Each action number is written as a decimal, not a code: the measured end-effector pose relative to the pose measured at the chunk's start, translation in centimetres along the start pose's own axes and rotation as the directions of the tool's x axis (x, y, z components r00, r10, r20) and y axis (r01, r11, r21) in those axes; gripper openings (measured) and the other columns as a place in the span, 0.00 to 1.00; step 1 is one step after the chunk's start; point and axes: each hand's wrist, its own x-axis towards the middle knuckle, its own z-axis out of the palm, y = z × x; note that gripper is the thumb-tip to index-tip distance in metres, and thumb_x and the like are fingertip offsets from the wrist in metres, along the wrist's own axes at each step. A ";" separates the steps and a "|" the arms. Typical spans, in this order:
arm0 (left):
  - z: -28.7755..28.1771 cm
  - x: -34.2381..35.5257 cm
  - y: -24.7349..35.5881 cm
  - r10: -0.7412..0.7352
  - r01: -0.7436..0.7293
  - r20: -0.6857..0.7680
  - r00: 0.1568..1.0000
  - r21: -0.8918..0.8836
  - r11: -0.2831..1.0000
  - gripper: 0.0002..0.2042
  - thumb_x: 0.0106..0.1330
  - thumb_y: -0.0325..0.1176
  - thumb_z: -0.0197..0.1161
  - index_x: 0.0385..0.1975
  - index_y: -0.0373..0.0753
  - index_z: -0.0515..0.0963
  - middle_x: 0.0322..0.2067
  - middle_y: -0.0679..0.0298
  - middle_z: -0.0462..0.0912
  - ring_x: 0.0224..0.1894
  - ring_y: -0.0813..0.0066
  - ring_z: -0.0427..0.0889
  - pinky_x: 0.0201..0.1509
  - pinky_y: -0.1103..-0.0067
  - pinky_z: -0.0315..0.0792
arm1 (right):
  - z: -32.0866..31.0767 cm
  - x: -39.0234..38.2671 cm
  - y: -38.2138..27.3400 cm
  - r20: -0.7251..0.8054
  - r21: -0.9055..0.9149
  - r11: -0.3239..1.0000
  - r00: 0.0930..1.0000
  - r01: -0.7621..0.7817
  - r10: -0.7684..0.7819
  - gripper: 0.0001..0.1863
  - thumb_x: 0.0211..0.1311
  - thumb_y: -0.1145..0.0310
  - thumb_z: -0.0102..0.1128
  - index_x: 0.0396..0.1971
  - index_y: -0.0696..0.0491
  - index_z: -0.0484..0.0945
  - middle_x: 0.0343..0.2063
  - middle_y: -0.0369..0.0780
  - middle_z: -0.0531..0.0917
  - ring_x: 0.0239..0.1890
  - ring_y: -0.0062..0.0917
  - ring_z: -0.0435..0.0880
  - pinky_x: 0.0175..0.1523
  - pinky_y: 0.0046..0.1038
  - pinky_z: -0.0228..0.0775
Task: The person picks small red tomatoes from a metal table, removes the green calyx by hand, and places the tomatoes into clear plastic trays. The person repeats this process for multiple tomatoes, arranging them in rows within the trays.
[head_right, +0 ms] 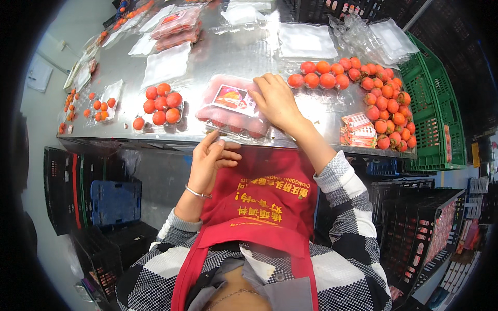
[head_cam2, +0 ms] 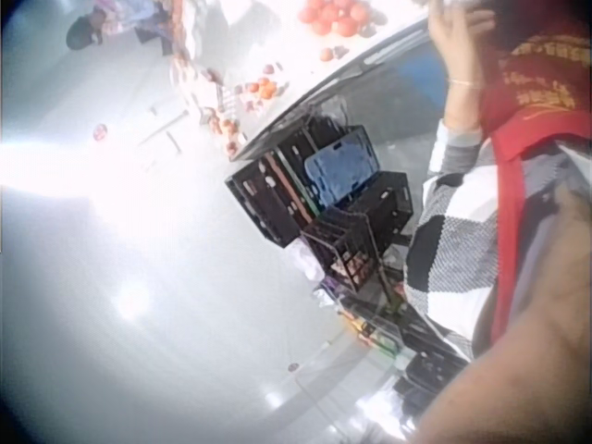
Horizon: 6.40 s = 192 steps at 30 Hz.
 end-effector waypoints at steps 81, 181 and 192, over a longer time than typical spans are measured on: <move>3.9 5.2 0.8 0.260 -0.324 -0.292 0.920 -0.199 0.925 0.08 0.72 0.29 0.71 0.38 0.32 0.79 0.27 0.61 0.85 0.23 0.77 0.81 0.25 0.80 0.75 | -2.5 10.1 -5.6 0.022 -0.326 0.825 0.876 0.462 -0.482 0.07 0.56 0.81 0.63 0.35 0.57 0.79 0.30 0.50 0.87 0.37 0.49 0.90 0.40 0.44 0.84; 6.2 -8.8 6.0 0.967 -0.977 0.215 0.134 -0.134 0.165 0.49 0.57 0.19 0.78 0.76 0.72 0.65 0.44 0.80 0.74 0.41 0.76 0.75 0.51 0.64 0.76 | -7.0 -5.6 -2.8 -0.053 0.067 0.997 0.998 -0.033 0.036 0.09 0.66 0.69 0.70 0.42 0.57 0.85 0.34 0.44 0.84 0.41 0.41 0.85 0.48 0.37 0.76; 7.0 -8.4 5.4 0.988 -0.986 0.144 0.063 -0.142 0.084 0.34 0.58 0.23 0.77 0.63 0.62 0.75 0.42 0.72 0.78 0.39 0.69 0.81 0.42 0.64 0.85 | -6.2 -6.4 -2.7 0.064 -0.045 0.998 0.997 0.037 -0.034 0.20 0.56 0.70 0.76 0.47 0.55 0.79 0.44 0.43 0.79 0.49 0.43 0.80 0.52 0.41 0.75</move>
